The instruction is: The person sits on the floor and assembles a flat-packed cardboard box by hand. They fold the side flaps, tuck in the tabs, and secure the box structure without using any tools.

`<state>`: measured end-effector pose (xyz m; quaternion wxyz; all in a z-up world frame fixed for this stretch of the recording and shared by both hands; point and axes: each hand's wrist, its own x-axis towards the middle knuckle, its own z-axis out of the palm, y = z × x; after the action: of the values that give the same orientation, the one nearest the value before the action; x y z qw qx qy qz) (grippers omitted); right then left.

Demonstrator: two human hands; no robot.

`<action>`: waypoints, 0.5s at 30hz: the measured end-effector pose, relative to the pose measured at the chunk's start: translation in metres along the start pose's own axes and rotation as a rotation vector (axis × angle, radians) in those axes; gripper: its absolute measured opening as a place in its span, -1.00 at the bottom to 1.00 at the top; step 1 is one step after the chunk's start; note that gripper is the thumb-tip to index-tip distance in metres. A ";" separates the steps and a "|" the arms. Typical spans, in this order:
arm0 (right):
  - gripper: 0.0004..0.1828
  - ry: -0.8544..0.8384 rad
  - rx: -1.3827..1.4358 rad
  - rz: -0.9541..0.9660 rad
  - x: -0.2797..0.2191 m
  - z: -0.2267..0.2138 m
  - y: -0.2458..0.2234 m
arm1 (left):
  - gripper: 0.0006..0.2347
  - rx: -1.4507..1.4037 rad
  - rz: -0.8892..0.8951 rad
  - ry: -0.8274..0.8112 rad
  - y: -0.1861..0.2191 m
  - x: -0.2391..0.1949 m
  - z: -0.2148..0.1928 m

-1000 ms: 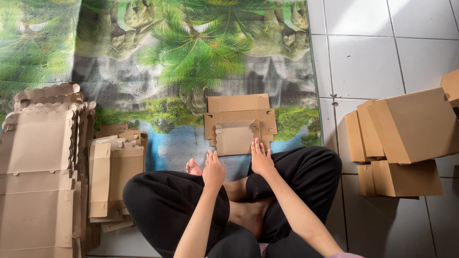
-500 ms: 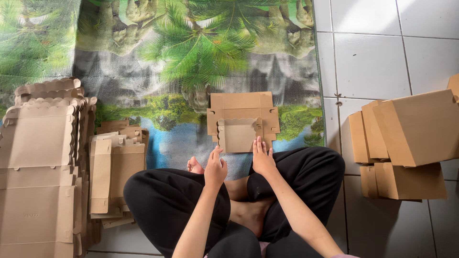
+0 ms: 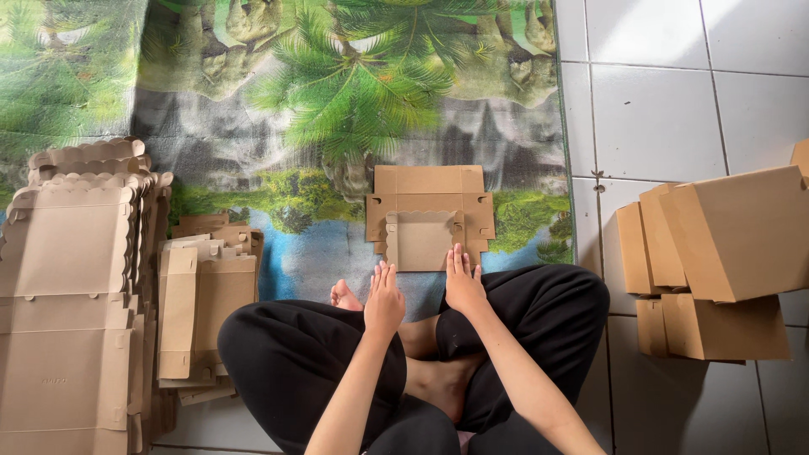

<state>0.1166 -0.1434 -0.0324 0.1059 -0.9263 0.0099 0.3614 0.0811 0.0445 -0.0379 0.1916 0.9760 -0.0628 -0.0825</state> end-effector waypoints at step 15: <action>-0.05 0.052 -0.009 -0.024 -0.004 -0.001 -0.001 | -0.42 0.151 0.130 -0.292 0.010 0.003 -0.003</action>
<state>0.1141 -0.1425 -0.0285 0.1056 -0.9359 -0.0001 0.3361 0.0835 0.0358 -0.0314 0.1115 0.9592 -0.1591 -0.2056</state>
